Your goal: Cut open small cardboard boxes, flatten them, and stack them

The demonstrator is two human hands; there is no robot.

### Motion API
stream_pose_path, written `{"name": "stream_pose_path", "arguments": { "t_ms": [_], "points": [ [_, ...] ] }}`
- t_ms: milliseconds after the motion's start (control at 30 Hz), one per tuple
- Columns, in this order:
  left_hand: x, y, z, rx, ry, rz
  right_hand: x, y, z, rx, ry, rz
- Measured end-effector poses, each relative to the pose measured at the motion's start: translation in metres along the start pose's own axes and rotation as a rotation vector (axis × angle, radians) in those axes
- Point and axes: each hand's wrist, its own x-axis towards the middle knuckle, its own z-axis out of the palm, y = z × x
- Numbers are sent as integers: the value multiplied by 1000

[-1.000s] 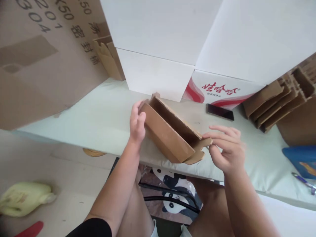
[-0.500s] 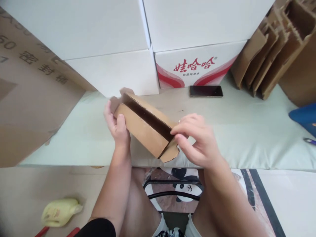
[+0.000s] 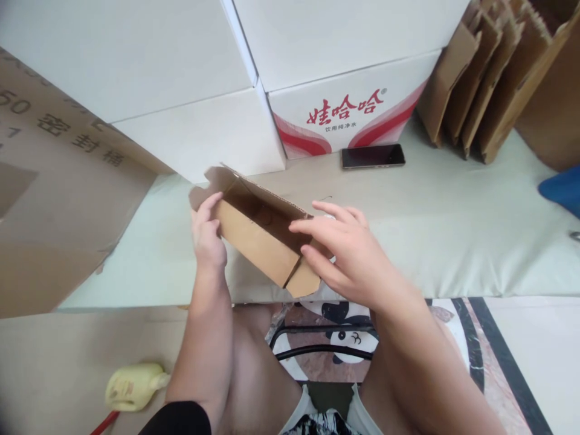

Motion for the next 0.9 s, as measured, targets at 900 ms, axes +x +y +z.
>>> {"name": "stream_pose_path", "arguments": {
  "t_ms": [900],
  "points": [
    [0,14,-3,-421,115,47,-1,5,35,313,297,111]
  ]
}}
